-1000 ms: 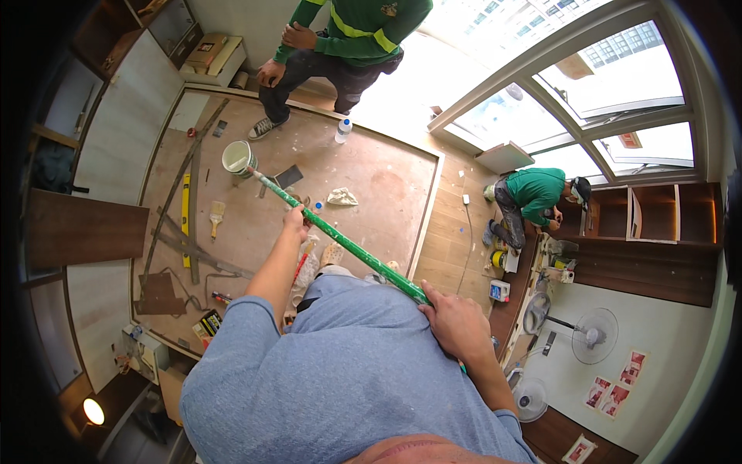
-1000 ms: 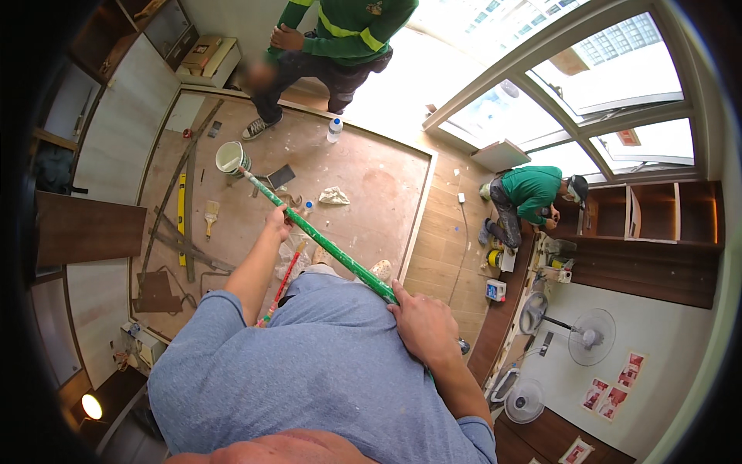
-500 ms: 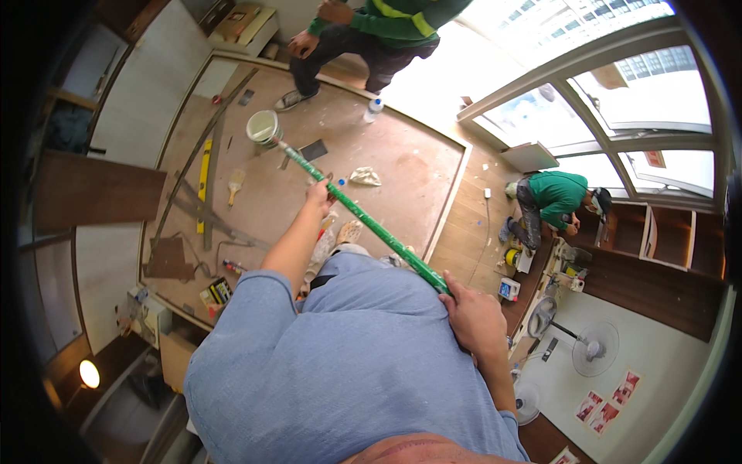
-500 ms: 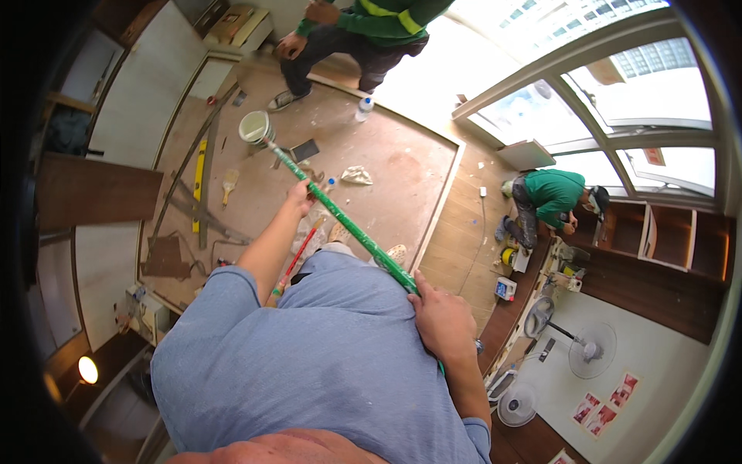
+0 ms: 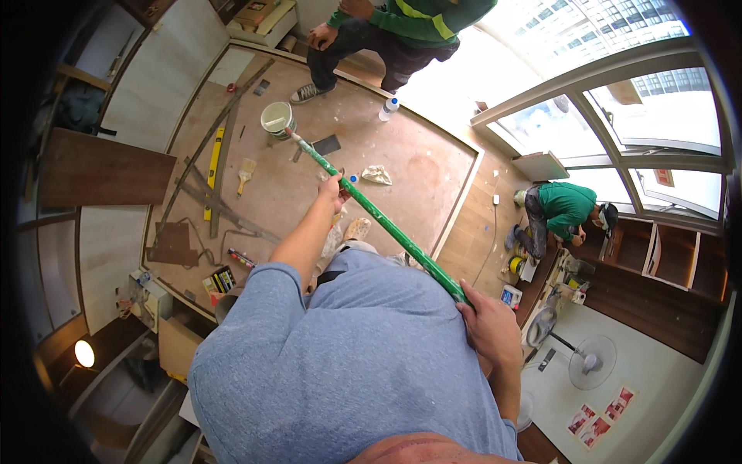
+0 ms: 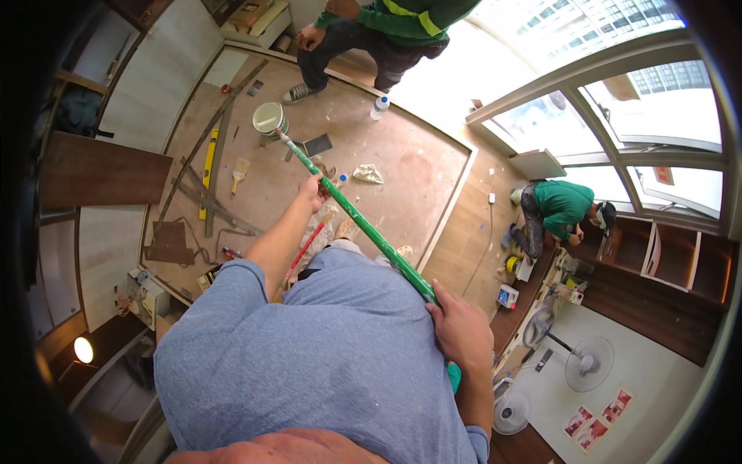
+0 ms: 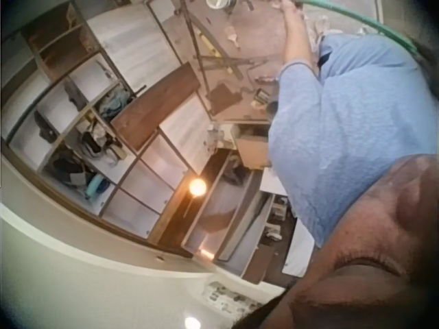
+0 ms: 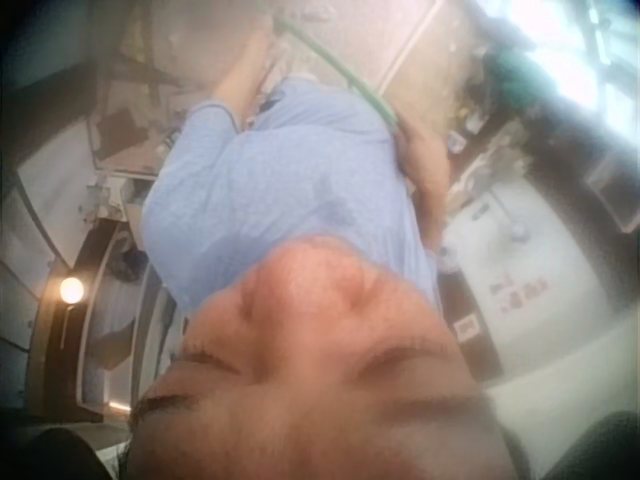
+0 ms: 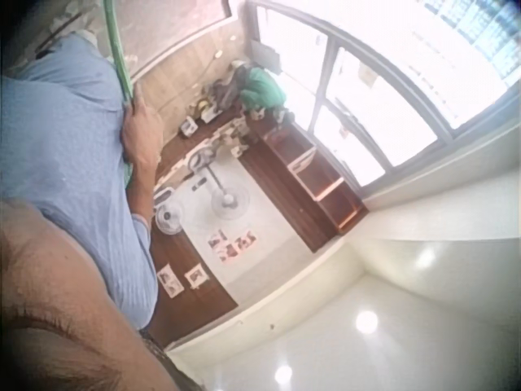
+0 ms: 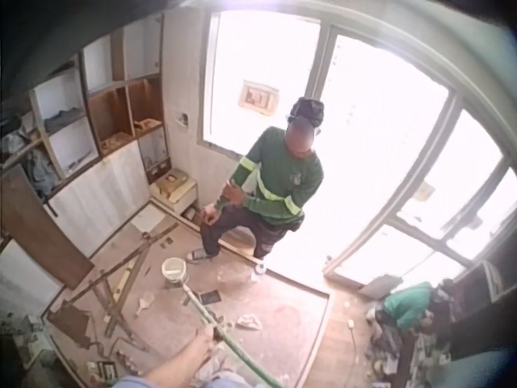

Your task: The person uses a long-handled paint roller to apply white paint to the ceiling. They repeatedly dip the roller into a paint bucket and roll it across the ceiling surface while other workers assemble furniture nearby.

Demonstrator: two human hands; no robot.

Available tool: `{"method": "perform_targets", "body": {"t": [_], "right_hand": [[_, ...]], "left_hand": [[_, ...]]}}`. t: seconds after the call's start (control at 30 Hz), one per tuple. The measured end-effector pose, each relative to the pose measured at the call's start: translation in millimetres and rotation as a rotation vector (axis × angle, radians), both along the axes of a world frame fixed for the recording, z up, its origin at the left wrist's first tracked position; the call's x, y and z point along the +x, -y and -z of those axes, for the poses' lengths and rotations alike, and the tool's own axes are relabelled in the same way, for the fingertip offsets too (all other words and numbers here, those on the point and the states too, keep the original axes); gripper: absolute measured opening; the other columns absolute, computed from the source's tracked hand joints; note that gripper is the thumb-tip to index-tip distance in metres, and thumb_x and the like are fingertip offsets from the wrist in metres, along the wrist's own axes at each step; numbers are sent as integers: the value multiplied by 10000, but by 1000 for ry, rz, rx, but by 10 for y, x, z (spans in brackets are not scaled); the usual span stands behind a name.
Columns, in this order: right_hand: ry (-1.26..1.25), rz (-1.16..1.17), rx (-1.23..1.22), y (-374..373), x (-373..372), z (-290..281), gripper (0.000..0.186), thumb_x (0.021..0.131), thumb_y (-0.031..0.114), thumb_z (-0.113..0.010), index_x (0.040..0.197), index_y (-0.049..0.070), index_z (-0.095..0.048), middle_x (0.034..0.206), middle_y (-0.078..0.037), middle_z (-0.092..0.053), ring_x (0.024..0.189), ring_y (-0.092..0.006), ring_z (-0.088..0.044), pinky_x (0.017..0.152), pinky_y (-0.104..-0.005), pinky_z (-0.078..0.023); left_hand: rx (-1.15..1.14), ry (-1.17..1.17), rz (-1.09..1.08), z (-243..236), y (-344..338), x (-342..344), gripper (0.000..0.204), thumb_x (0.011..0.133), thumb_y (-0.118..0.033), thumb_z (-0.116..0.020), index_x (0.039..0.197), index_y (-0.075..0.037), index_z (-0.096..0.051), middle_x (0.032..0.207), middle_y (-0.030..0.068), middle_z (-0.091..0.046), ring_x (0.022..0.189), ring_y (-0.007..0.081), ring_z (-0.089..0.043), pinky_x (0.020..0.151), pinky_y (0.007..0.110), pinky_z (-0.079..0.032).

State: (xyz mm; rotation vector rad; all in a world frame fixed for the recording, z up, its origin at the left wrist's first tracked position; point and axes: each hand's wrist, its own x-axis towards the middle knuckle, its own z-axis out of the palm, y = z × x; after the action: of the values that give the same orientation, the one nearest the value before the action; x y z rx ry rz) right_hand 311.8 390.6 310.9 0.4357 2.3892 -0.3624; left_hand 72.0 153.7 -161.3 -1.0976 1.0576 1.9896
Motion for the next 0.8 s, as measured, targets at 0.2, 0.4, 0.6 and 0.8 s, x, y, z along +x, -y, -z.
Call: {"method": "perform_targets", "body": {"t": [0.2,0.4,0.6,0.8], "right_hand": [[66,262,-289,-547,365,-189,424,972,224,-654,1385,136,-618,755,-107,-668,634,-236,-607,635,-359,-495],[291,719,-563,-1244,930,-183,418,898,205,-775,1280,74,-671,675,63,-528,569,-52,-456,510,-255,-368],[348,590,-472,-1778,1287,564,398,773,246,-878,1107,70,-754,705,34,-586,598,-75,-537,564,-276,-454],[208,209,-121,-2297,1384,1740,355,778,215,-828,1101,89,-748,898,-134,-731,849,-265,-690,778,-395,-525]], "left_hand": [[90,-16,-225,8,19,-128,246,1036,-252,-531,1180,-53,-519,940,143,-675,848,299,-686,742,435,-577],[91,-44,-198,124,179,-331,246,1061,-252,-497,1188,-42,-515,989,166,-675,895,314,-687,817,471,-584],[80,-167,-152,-186,-24,-170,199,1059,-247,-528,1189,-101,-490,1031,134,-660,947,286,-681,852,469,-581],[34,-410,-161,-1264,-50,36,241,1033,-248,-603,1201,-140,-468,1068,101,-661,982,245,-682,885,434,-571]]}}
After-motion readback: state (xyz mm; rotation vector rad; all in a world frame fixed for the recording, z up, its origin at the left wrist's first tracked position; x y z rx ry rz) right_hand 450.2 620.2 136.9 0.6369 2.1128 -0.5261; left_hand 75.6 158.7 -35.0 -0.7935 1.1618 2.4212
